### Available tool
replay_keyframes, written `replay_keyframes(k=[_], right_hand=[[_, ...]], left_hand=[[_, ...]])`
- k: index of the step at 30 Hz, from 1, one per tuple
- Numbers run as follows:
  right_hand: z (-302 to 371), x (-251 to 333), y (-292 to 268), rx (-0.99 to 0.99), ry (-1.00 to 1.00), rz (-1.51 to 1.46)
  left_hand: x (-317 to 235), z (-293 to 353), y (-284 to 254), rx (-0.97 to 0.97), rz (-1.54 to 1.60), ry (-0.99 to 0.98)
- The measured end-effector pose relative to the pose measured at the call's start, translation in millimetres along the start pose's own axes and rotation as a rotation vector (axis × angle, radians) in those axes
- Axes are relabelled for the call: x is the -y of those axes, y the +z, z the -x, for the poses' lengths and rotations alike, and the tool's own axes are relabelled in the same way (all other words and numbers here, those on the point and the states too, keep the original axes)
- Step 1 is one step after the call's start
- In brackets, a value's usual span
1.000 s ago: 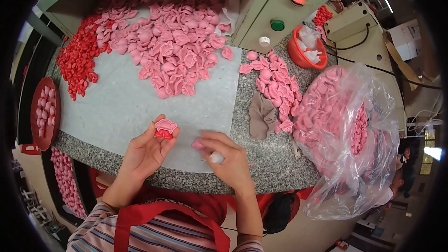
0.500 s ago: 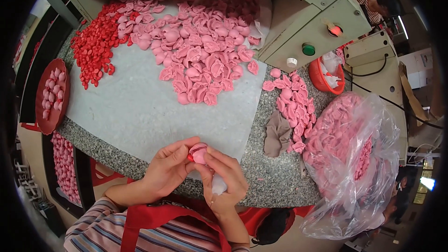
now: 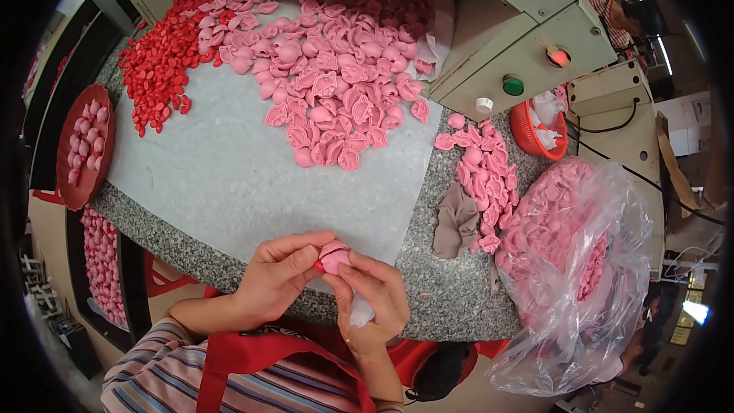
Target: Assembling pink plastic toy components at a factory workbench using a handheld glue dispenser.
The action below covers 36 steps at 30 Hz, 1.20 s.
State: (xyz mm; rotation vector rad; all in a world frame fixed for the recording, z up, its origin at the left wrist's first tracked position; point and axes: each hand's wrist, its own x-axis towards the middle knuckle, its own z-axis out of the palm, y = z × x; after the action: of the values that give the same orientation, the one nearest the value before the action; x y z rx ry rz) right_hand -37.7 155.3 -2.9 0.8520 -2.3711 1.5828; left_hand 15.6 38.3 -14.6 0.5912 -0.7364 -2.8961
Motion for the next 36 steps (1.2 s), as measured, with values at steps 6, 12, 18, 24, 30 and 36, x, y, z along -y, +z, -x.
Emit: replay_keyframes(k=[6, 12, 18, 24, 30, 36], right_hand=[[3, 0, 0, -0.027, 0.047, -0.003], [2, 1, -2, -0.011, -0.038, 0.056], [7, -1, -6, -0.019, -0.009, 0.037], [7, -2, -4, -0.046, -0.039, 0.054], [4, -2, -4, -0.048, -0.112, 0.028], [13, -3, 2, -0.096, -0.195, 0.090]], left_hand=[[-2, 2, 2, -0.004, -0.021, -0.057], [1, 2, -1, 0.035, -0.147, 0.006], [6, 2, -5, 0.100, -0.312, 0.131], [7, 1, -8, 0.159, -0.503, 0.277], [4, 7, 4, 0.182, -0.495, 0.332], [2, 2, -5, 0.188, -0.488, 0.277]])
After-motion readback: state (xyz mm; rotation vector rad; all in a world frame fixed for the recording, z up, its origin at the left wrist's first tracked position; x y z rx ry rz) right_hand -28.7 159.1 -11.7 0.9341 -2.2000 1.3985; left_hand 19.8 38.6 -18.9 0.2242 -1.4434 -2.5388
